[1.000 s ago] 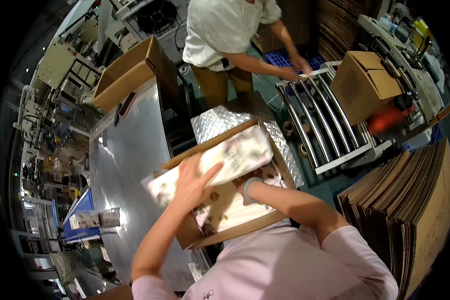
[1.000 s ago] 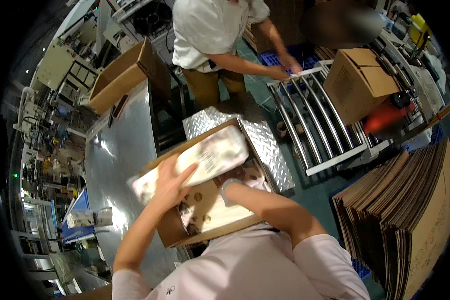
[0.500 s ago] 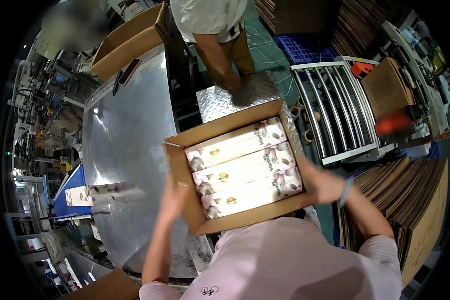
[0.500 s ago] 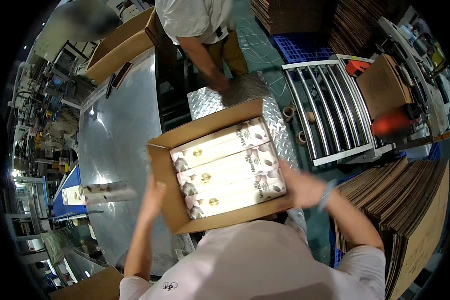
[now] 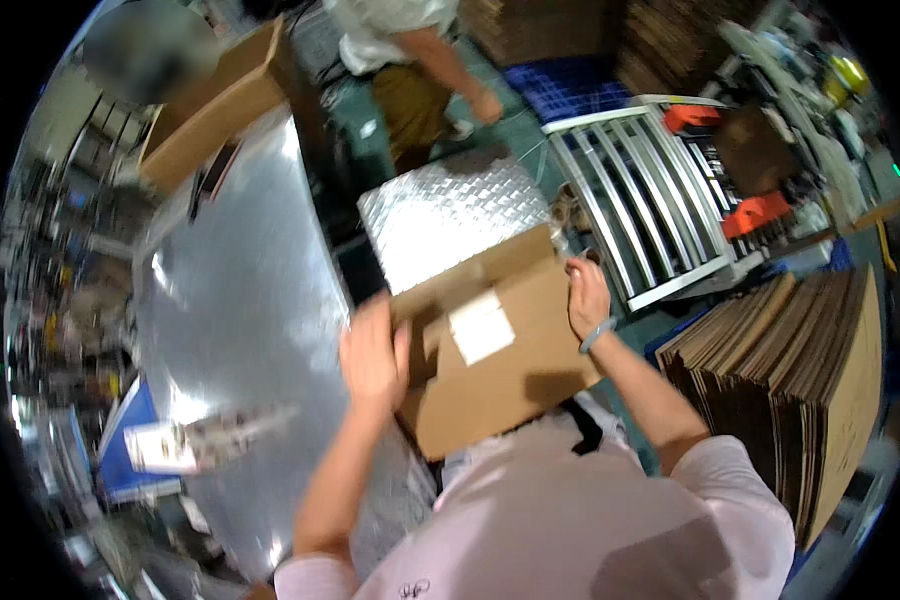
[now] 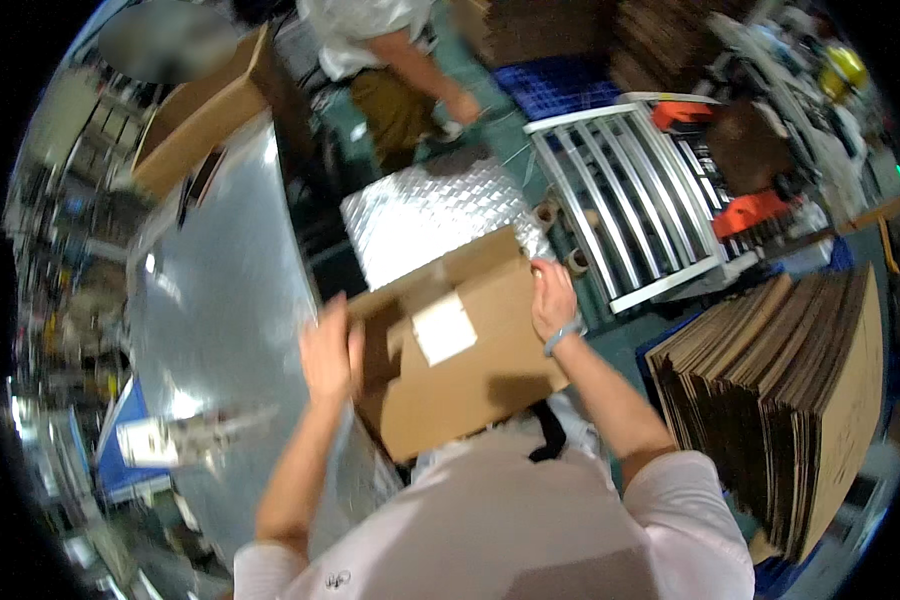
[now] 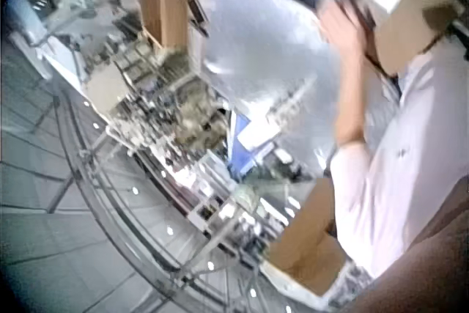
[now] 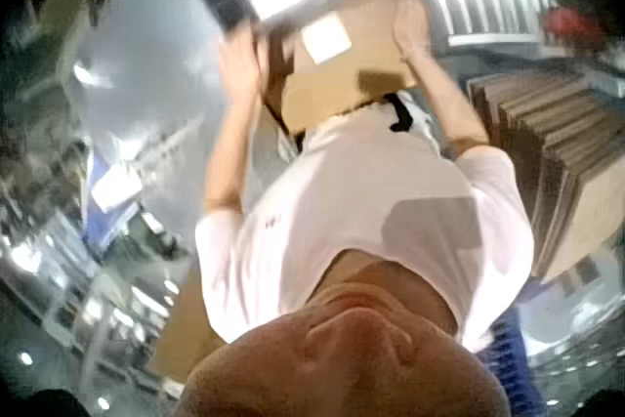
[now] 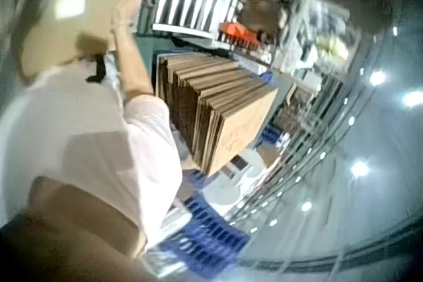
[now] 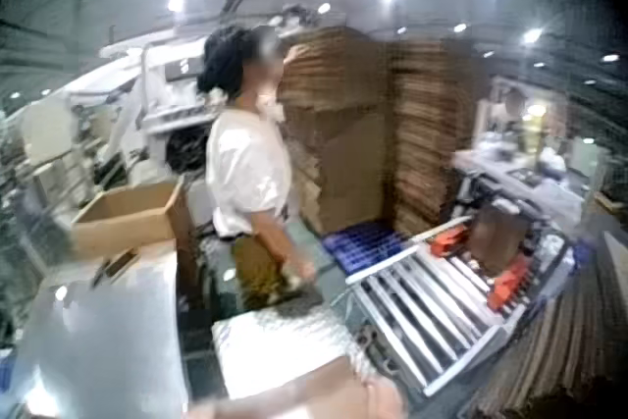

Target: The person places plastic-wrapped packages into cardboard boxes, closes the box flaps, and pushes the boxes through a conveyor-fed taping machine.

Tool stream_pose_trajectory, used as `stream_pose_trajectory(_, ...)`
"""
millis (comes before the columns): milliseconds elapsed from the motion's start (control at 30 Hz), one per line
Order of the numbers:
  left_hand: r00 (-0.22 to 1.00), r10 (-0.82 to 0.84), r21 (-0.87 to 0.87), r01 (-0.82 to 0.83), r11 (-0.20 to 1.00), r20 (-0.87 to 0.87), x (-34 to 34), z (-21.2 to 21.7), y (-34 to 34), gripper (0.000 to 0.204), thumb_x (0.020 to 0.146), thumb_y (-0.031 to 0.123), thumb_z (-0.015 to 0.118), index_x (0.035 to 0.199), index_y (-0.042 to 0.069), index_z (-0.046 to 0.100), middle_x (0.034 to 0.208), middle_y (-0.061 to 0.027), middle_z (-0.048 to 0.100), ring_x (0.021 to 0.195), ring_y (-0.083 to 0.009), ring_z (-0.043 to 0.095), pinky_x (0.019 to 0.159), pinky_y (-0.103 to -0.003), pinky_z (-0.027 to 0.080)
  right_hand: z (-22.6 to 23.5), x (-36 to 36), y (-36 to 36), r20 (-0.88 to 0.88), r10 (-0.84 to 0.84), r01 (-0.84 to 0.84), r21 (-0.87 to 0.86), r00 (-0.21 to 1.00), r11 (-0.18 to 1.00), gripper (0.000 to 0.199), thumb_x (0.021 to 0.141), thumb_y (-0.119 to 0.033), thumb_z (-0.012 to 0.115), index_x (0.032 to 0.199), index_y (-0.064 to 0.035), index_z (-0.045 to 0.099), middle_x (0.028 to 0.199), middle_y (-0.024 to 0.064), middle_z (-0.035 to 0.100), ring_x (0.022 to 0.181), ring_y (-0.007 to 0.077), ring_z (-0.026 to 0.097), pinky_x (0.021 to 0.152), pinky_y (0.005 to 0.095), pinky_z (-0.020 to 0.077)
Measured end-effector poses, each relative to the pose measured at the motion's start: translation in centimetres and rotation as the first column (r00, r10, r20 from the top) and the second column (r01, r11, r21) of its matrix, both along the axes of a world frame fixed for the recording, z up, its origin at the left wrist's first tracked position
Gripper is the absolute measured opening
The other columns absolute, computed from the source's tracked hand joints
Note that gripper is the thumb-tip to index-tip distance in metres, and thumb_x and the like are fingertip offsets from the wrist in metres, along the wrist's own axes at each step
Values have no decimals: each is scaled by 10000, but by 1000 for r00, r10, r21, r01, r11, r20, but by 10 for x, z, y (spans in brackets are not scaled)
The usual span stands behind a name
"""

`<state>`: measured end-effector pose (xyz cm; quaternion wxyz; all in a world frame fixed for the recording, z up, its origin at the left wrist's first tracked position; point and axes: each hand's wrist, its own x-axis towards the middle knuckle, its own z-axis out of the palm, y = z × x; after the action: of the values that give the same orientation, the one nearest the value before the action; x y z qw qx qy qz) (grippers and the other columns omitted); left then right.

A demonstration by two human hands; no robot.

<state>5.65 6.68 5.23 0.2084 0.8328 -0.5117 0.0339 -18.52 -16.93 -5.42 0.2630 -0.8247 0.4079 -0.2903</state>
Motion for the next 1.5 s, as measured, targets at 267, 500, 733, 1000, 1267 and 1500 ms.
stream_pose_trajectory(267,911,275,-14,-293,956,-308,-56,-118,53,487,921,163,415,1337,-75,330,1412,-243,308,1316,-395,260,1099,-462,161,10,-1,2,-107,42,4,399,993,917,346,912,-306,454,876,5,602,836,244,607,798,410,586,711,444,471)
stream_pose_trajectory(500,111,344,96,-841,532,-932,-131,-119,-6,542,989,373,326,1391,18,245,1403,-150,332,1214,-295,404,997,-371,349,96,3,-77,-29,196,-180,281,980,943,313,914,-274,462,748,-32,571,632,232,567,608,421,572,570,486,453)
stream_pose_trajectory(733,59,89,19,-720,694,-994,-218,-92,-241,520,989,345,351,1396,67,186,1335,-158,362,1174,-266,433,948,-376,393,131,-61,-322,-224,150,-132,94,963,987,366,902,-260,439,725,6,617,676,263,599,647,415,612,634,484,508)
stream_pose_trajectory(1000,590,-82,-347,-352,869,-803,-285,-72,-528,575,968,153,348,1401,-97,64,1470,-269,120,1364,-342,162,1108,-376,140,99,-161,-518,-536,-146,-87,-386,831,919,515,912,-313,401,1300,25,385,1398,177,357,1323,289,298,1084,462,204)
stream_pose_trajectory(1267,433,-197,-281,-138,950,-880,-293,-63,-676,577,977,254,347,1431,0,96,1452,-198,221,1318,-306,274,1065,-381,232,105,-218,-604,-475,-148,35,-239,868,970,587,926,-377,378,1360,15,331,1450,169,284,1365,275,222,1120,451,133)
stream_pose_trajectory(1500,81,-156,-163,-100,981,-984,-211,-45,-584,582,931,391,451,1372,37,311,1304,-145,462,1205,-254,445,947,-413,391,236,-382,-500,-430,-369,325,-175,824,929,361,827,-352,508,1020,-79,644,956,193,640,890,351,616,803,428,489)
